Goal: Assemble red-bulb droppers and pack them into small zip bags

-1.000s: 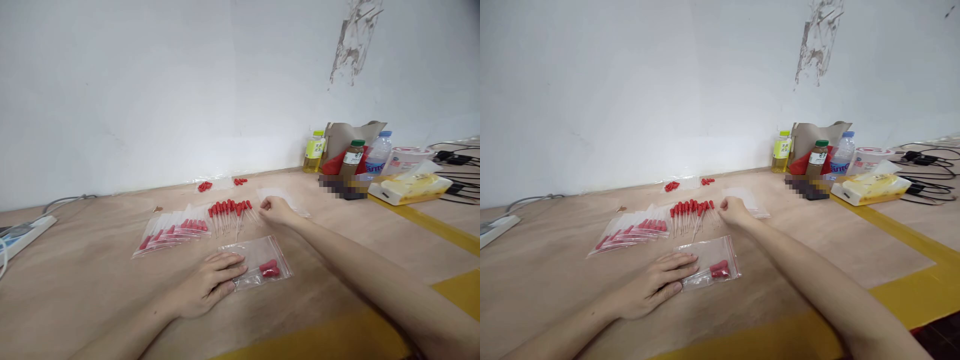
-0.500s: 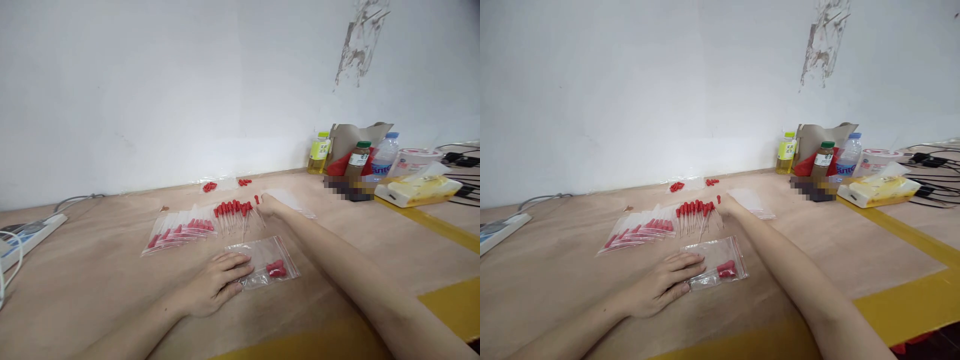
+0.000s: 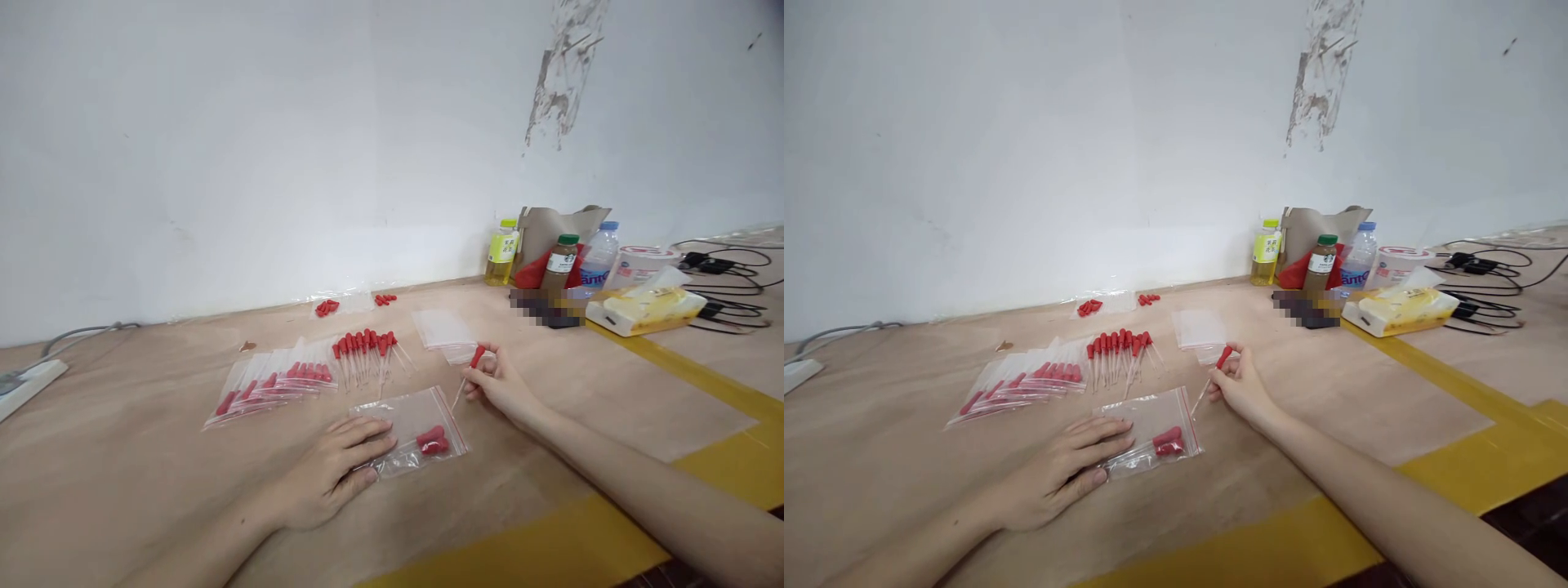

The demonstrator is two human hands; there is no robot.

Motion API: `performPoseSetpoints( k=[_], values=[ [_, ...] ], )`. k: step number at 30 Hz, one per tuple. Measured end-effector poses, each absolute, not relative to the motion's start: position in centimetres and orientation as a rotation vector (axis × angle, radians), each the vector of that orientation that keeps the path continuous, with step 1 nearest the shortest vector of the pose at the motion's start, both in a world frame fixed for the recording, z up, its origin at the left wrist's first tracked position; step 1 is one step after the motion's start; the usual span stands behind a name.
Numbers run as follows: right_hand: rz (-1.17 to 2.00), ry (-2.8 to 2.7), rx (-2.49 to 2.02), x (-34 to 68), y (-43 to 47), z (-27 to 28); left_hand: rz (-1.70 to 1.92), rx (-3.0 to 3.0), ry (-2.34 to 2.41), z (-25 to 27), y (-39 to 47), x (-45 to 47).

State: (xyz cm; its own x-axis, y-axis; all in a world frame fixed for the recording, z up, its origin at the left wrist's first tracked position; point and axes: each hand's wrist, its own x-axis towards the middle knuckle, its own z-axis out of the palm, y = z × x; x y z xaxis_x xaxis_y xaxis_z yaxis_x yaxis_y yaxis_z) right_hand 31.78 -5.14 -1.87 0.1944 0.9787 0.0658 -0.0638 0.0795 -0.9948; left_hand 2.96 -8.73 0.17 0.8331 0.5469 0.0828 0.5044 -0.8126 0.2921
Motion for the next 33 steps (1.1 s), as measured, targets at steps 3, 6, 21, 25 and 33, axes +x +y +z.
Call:
performPoseSetpoints(
  k=[3, 6, 21, 25, 33],
  values=[
    [1.118, -1.006, -1.123, 31.1, -5.6, -2.1, 0.246, 2.742, 0.819, 0.1, -8.8, 3.0],
    [1.267, -1.051, -1.082, 31.1, -6.2, -2.2, 0.259, 2.718, 0.857, 0.2, -8.9, 3.0],
    [1.083, -1.805, -1.186, 31.7, -7.1, -1.9, 0.241, 2.715, 0.903, 0.3, -9.1, 3.1],
    [1.159, -1.975, -1.011, 31.4, -7.8, -1.2, 0.251, 2.719, 0.886, 0.3, -9.1, 3.1],
    [1.102, -1.835, -1.216, 32.9, -4.2, -0.2, 0.284, 2.731, 0.839, 0.4, -9.0, 3.1]
  ],
)
